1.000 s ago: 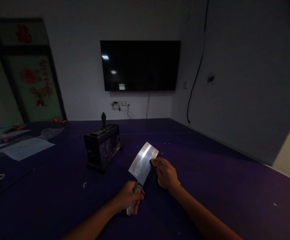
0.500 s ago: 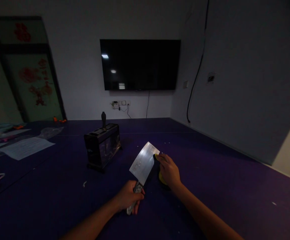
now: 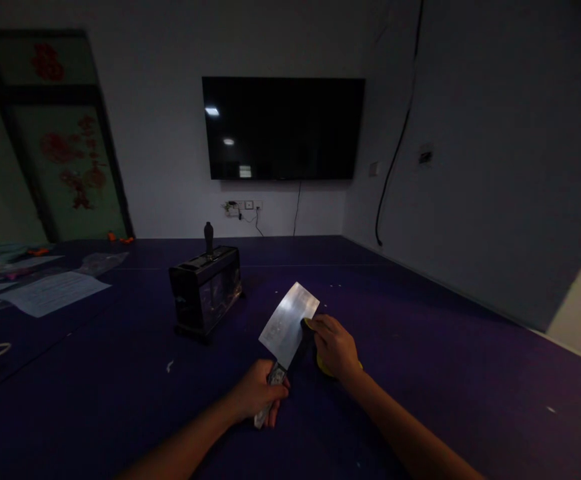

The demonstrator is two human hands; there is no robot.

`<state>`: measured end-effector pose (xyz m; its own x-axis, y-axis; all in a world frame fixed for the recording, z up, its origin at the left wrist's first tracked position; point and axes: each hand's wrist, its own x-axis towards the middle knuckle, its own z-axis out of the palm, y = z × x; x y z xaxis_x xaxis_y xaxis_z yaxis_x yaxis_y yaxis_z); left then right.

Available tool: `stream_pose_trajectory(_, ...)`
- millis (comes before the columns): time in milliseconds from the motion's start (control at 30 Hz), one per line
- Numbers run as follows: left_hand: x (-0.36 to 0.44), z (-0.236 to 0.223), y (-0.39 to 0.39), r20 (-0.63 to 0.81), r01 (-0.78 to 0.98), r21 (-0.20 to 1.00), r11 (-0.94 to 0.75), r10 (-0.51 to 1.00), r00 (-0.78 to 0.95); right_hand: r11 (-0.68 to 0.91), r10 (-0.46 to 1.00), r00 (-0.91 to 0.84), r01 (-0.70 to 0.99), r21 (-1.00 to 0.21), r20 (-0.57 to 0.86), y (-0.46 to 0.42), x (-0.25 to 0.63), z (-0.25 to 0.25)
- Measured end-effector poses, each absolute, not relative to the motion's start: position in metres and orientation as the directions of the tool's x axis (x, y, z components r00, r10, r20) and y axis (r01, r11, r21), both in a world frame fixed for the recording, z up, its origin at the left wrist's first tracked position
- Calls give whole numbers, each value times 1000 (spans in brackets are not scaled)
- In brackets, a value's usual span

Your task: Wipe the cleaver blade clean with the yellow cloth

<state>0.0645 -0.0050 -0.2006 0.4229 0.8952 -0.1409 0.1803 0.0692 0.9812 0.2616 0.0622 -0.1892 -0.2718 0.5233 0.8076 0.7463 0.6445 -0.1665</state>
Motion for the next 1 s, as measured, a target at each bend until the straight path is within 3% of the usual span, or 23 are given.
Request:
stream_pose_trajectory(300, 62, -203, -3, -164, 196, 977, 80, 872, 462, 545, 553, -152, 810, -218, 819, 69, 268, -189)
stream_pose_trajectory(533, 64, -206, -2, -158, 171, 981, 90, 882, 445, 590, 603, -188, 759, -275, 775, 67, 265, -186)
stream_pose_trajectory(1000, 66, -204, -2, -167, 166, 980, 106, 895, 414, 637, 601, -269, 730, -248, 753, 60, 258, -188)
